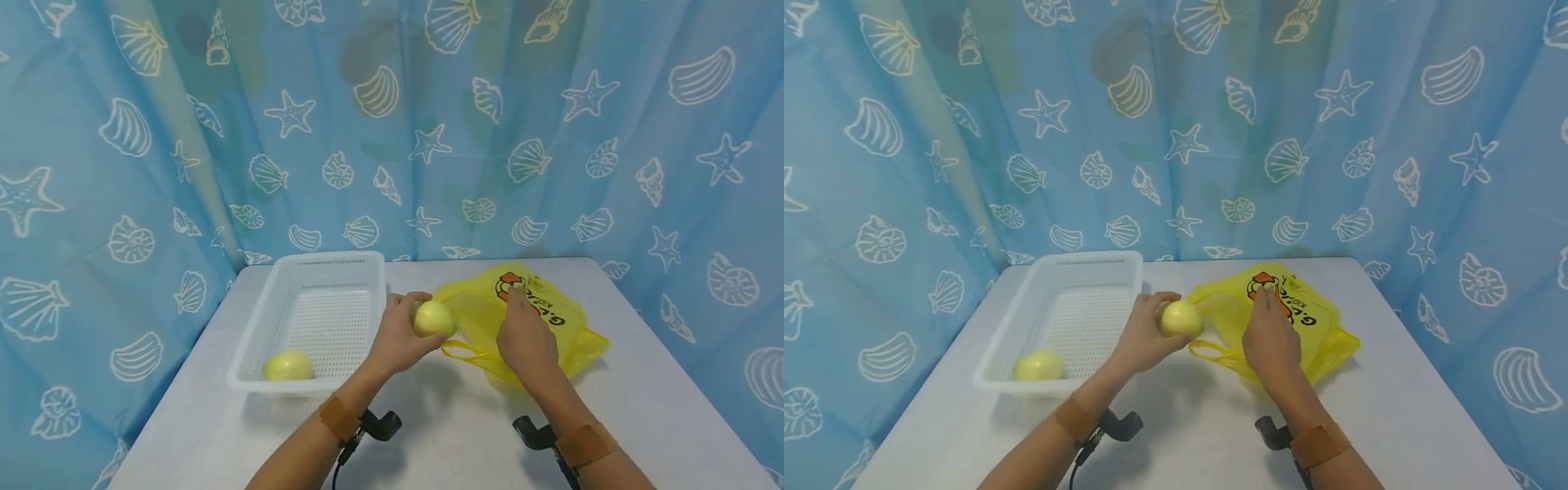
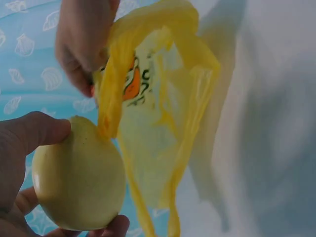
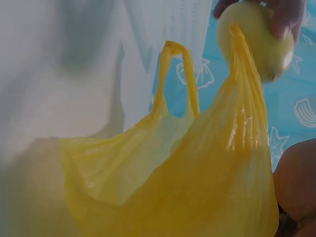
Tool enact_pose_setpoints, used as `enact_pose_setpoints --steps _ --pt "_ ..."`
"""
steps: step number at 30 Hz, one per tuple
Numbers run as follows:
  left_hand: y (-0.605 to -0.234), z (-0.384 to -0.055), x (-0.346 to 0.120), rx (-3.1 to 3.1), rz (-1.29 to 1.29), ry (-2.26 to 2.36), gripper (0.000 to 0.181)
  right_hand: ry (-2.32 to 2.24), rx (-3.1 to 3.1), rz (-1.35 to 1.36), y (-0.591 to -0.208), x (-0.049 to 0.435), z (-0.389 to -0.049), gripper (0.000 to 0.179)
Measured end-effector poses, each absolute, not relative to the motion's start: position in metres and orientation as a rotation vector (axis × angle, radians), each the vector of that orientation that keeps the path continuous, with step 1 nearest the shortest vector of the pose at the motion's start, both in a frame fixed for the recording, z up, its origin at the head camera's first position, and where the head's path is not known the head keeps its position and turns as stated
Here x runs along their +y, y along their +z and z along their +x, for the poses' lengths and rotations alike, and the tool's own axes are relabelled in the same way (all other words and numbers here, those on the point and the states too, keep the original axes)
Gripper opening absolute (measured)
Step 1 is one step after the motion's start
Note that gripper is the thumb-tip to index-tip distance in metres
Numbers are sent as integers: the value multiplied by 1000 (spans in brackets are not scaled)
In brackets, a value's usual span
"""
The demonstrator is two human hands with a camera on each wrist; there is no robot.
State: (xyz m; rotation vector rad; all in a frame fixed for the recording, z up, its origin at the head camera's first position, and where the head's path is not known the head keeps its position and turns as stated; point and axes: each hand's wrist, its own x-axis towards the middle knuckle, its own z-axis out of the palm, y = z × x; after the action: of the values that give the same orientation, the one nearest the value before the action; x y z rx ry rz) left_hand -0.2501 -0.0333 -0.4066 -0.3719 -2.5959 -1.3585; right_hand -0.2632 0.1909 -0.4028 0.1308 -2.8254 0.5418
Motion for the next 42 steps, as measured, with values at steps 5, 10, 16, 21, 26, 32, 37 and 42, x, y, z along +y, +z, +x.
enact_pose_setpoints --steps 5,10,16,21,26,32,37,42 --pt "-411 -250 -17 -2643 -352 -1359 64 547 -2804 165 -400 189 -259 50" --pt "-423 -257 -4 -2697 -311 -1369 64 526 -2773 197 -401 189 -255 47" --pt "-430 -268 10 -2769 -331 -1366 62 517 -2778 222 -400 186 -251 47" --pt "-434 -273 18 -2788 -377 -1355 61 527 -2809 223 -398 183 -247 47" --pt "-436 -275 26 -2798 -388 -1361 61 534 -2801 231 -398 182 -246 46" --pt "-440 -279 33 -2811 -398 -1315 61 500 -2775 237 -399 181 -244 44" --pt "-444 -284 42 -2844 -399 -1282 62 493 -2748 258 -400 178 -242 42" --pt "-445 -284 52 -2859 -367 -1286 62 473 -2731 260 -400 178 -241 42"
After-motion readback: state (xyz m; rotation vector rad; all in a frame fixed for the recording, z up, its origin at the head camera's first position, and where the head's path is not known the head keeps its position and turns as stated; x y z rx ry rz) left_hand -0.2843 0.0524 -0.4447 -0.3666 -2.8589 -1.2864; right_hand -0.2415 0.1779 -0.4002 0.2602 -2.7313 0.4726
